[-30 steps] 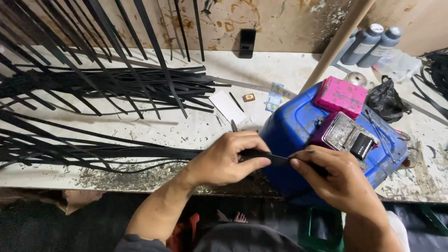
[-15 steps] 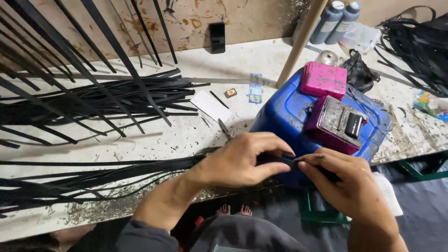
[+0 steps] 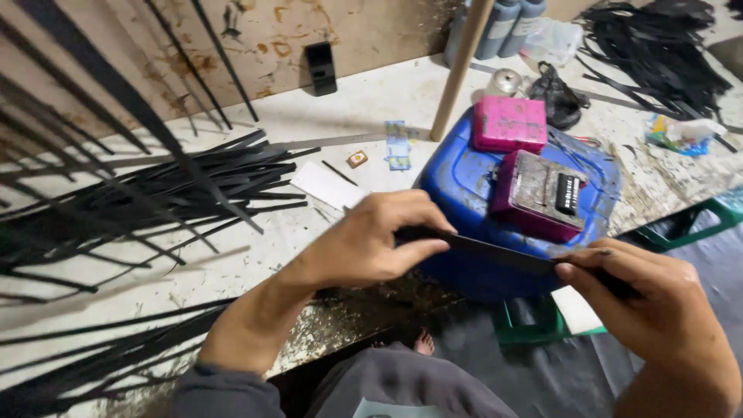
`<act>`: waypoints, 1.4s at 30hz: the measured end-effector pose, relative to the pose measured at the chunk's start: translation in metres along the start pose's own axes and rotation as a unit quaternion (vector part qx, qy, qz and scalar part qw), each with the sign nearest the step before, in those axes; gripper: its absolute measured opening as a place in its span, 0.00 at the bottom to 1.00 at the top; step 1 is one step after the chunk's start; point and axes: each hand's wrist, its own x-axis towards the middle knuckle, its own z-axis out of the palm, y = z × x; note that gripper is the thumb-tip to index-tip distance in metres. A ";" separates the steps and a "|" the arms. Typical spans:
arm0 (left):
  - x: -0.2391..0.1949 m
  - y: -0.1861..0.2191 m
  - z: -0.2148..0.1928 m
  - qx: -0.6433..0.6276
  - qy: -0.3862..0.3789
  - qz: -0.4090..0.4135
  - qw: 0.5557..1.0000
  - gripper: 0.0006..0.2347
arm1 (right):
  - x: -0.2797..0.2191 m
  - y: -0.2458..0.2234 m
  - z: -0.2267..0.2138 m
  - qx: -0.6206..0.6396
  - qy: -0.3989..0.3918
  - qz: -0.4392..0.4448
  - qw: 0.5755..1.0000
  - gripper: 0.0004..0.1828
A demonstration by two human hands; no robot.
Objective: Applying edge paint to long leather strips using a roller applicator and hanging them on a rack to dry.
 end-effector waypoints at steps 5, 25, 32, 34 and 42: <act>0.034 0.008 0.020 -0.003 -0.042 0.013 0.999 0.13 | 0.013 -0.004 0.000 -0.041 0.007 -0.020 0.999 0.04; 0.102 -0.040 0.055 0.106 -0.021 0.036 0.993 0.06 | 0.044 0.083 -0.030 -0.022 -0.028 -0.073 0.997 0.04; 0.109 -0.068 0.059 0.131 -0.007 0.036 0.991 0.03 | 0.053 0.110 -0.018 -0.031 -0.058 -0.042 0.997 0.06; 0.110 -0.073 0.059 0.136 -0.004 0.045 0.990 0.04 | 0.055 0.115 -0.014 -0.060 -0.052 -0.066 0.995 0.07; 0.108 -0.078 0.056 0.131 -0.016 0.038 0.991 0.03 | 0.058 0.124 -0.004 -0.068 -0.043 -0.110 0.991 0.07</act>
